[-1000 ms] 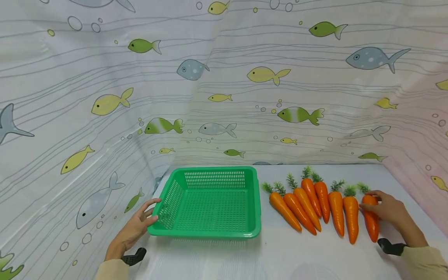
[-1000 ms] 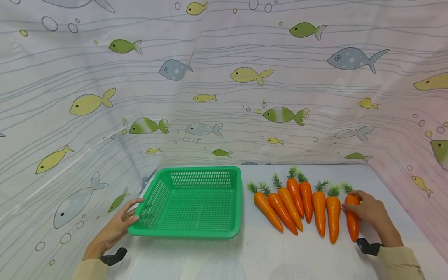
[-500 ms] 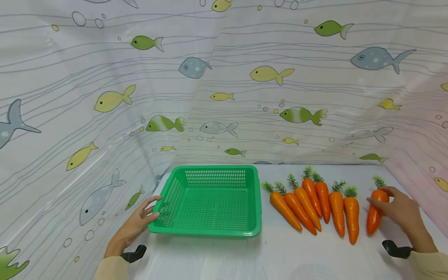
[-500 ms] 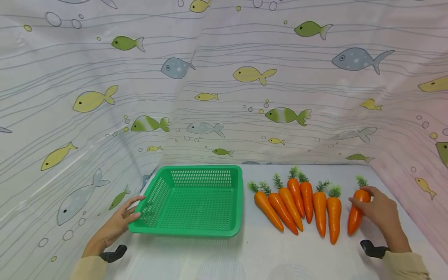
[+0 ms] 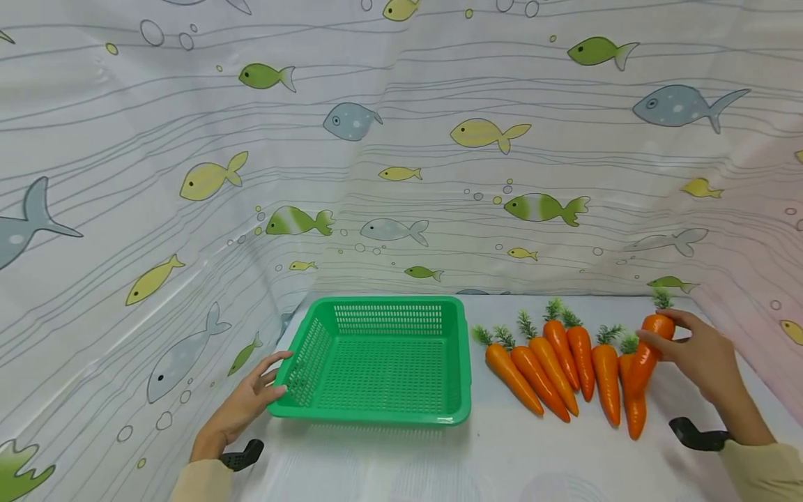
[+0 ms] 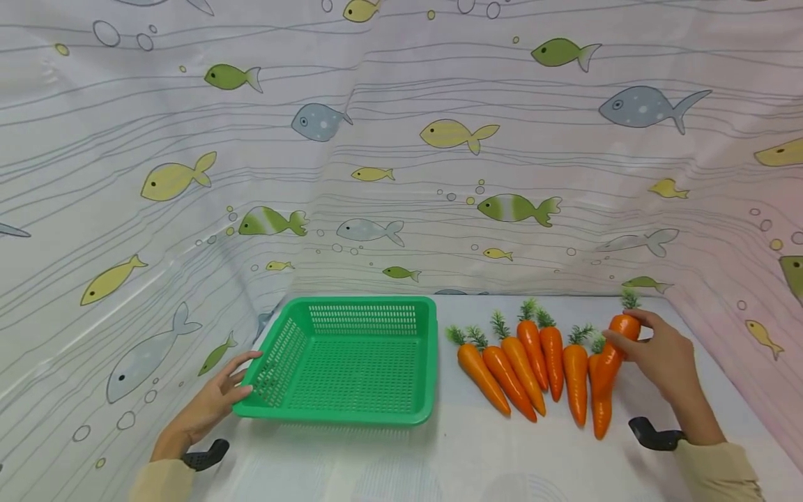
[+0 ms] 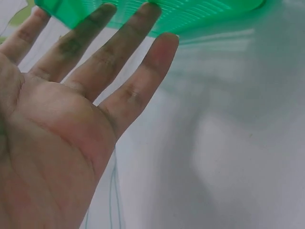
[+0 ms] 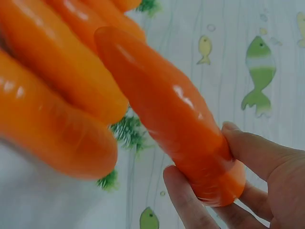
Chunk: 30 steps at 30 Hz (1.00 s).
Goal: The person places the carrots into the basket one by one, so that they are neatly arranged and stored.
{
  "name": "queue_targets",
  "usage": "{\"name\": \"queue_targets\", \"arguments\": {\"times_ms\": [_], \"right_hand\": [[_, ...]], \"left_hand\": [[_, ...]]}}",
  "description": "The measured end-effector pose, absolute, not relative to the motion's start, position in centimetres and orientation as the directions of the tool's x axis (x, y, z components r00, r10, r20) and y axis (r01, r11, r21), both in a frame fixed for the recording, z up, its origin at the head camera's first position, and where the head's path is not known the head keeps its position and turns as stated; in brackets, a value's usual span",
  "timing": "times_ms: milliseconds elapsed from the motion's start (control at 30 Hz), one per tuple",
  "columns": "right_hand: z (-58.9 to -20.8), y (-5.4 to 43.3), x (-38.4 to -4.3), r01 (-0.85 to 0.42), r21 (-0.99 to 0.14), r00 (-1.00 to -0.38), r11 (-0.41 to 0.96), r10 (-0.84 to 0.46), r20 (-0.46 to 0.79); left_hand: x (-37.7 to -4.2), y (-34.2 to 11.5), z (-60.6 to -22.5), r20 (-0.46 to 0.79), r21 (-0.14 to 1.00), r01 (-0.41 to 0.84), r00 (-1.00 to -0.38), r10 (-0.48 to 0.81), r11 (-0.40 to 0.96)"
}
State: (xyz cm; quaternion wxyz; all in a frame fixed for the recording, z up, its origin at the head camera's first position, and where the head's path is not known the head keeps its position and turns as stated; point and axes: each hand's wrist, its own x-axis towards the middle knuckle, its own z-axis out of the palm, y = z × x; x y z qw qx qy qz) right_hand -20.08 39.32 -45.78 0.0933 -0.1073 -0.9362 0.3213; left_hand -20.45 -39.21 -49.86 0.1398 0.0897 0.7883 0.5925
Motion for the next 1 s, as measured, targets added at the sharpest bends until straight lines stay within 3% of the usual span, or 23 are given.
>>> {"name": "queue_targets", "arguments": {"times_ms": [200, 533, 1000], "right_hand": [[-45.0, 37.4, -20.4, 0.094, -0.665, -0.965, 0.741, 0.231, 0.120], [-44.6, 34.3, -20.9, 0.016, -0.737, -0.981, 0.676, 0.154, 0.120], [-44.3, 30.5, -21.3, -0.018, -0.802, -0.997, 0.597, 0.050, 0.059]], "left_hand": [[-20.4, -38.9, -49.8, -0.082, 0.963, 0.000, -0.953, 0.292, 0.270], [-20.3, -38.7, -50.6, -0.068, 0.992, -0.031, -0.947, 0.315, 0.123], [-20.5, -38.7, -51.5, -0.045, 0.992, -0.009, -0.959, 0.280, 0.127]]}}
